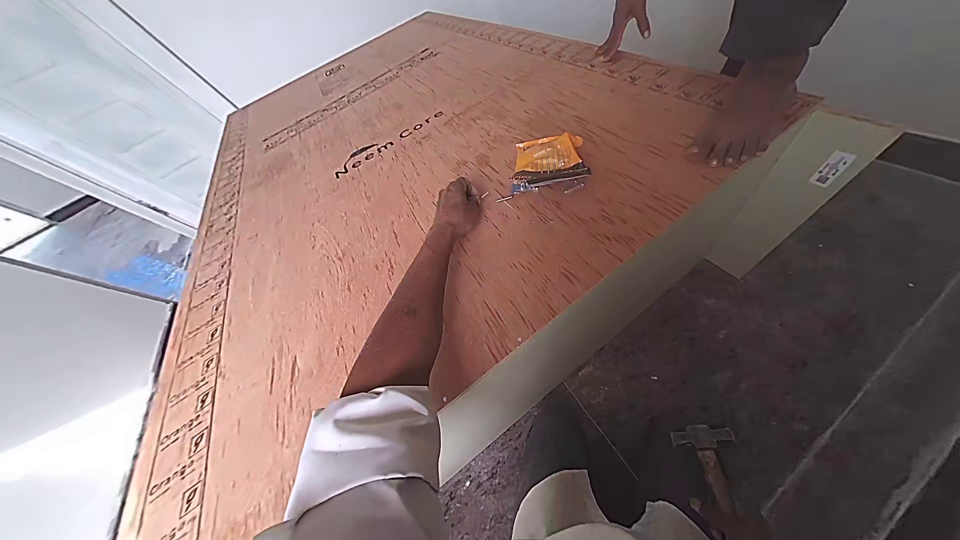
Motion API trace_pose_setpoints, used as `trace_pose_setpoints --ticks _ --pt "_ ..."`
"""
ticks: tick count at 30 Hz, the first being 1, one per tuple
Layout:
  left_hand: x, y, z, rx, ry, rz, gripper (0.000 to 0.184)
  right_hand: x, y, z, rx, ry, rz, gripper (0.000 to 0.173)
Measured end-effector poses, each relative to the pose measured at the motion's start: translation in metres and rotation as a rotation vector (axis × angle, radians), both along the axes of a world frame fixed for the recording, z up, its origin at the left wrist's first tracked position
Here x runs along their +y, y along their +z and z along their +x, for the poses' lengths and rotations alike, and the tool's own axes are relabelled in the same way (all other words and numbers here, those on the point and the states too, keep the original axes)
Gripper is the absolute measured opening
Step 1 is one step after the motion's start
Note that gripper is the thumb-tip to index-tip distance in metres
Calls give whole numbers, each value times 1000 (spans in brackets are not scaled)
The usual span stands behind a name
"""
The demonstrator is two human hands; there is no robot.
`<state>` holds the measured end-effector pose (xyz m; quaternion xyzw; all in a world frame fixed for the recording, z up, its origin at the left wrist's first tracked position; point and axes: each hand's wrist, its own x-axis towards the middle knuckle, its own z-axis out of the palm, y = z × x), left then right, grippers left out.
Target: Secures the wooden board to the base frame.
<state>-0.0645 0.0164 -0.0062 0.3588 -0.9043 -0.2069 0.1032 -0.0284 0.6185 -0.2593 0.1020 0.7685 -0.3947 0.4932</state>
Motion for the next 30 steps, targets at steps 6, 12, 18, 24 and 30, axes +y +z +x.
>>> trace_pose_setpoints --ticks 6,12,18,24,30 --pt "61 6 28 363 -184 251 28 2 2 3 15 -36 -22 26" --pt "131 4 47 459 -344 470 16 3 1 4 23 -13 -17 27" --pt "191 -11 62 531 -481 424 20 3 -1 6 38 -13 14 31" --pt "199 -31 51 587 -434 549 12 -2 14 12 67 -23 14 26" --pt "201 -31 45 549 -374 476 5 -4 19 11 43 1 15 25"
